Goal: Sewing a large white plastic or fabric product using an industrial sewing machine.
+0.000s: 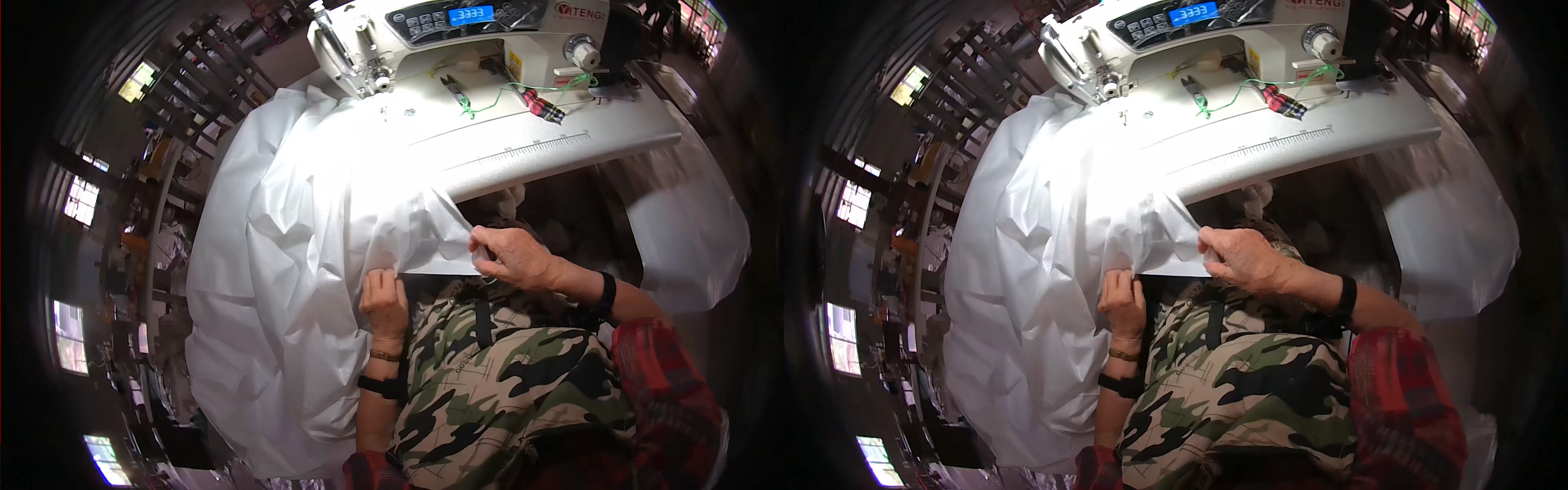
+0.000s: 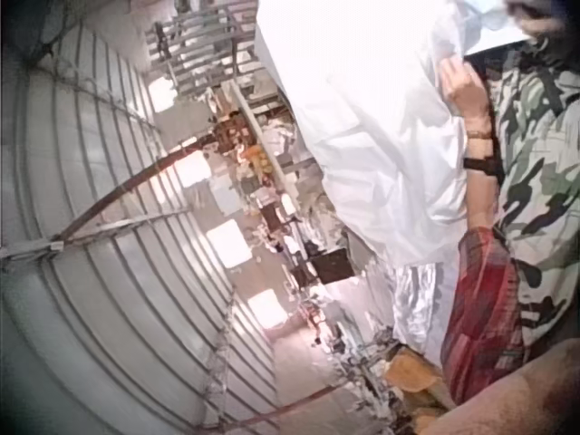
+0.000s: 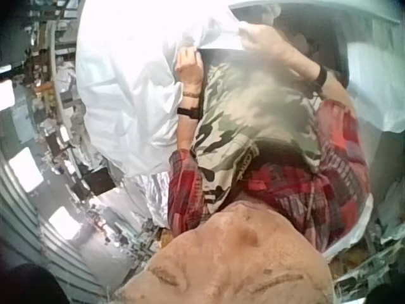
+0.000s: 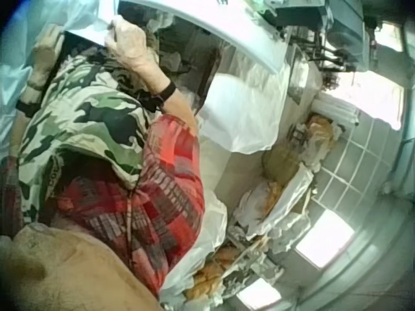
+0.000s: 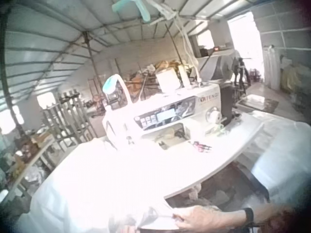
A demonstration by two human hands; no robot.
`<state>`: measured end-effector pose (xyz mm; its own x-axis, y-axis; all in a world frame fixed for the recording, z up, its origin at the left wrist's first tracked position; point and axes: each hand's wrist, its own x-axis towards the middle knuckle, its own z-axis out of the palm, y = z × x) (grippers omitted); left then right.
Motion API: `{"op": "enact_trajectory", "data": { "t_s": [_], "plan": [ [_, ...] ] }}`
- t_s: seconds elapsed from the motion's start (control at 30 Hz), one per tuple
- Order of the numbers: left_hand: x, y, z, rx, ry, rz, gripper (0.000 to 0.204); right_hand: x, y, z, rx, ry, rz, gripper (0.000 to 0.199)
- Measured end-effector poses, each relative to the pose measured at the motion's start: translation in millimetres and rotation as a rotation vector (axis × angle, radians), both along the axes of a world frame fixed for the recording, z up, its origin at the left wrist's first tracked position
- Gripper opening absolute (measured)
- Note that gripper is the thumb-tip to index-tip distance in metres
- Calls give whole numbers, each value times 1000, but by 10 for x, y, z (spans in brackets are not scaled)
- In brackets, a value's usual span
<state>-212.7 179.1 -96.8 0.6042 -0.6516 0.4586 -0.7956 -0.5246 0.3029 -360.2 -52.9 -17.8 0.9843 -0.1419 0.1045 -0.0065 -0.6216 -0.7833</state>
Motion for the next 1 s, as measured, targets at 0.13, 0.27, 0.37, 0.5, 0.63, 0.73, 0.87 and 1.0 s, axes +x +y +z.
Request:
{"op": "enact_trajectory", "data": {
  "t_s": [0.13, 0.27, 0.37, 0.5, 0.63, 0.73, 0.87, 1.0],
  "plan": [
    [73, 184, 152, -197, 569, -52, 7, -41, 77, 2, 34, -129, 30, 20],
    [-167, 507, 802, -481, 1363, -179, 5, -74, 96, 155, 40, -189, 96, 20],
    [-231, 468, 1168, -464, 1455, -234, 16, -88, 175, 287, 164, -244, 171, 20],
    [-324, 196, 1269, -409, 1391, -221, 20, -56, 265, 409, 209, -234, 151, 17],
    [-355, 12, 1185, -263, 927, -188, 30, 16, 325, 446, 180, -275, 195, 17],
    [-372, -97, 1090, -50, 645, -85, 31, 45, 350, 459, 150, -265, 217, 17],
    [-423, -157, 1002, -241, 543, -49, 25, 68, 380, 464, 231, -196, 220, 18],
    [-448, -114, 1014, -296, 536, -18, 11, 108, 409, 446, 215, -197, 252, 19]
  ]
}}
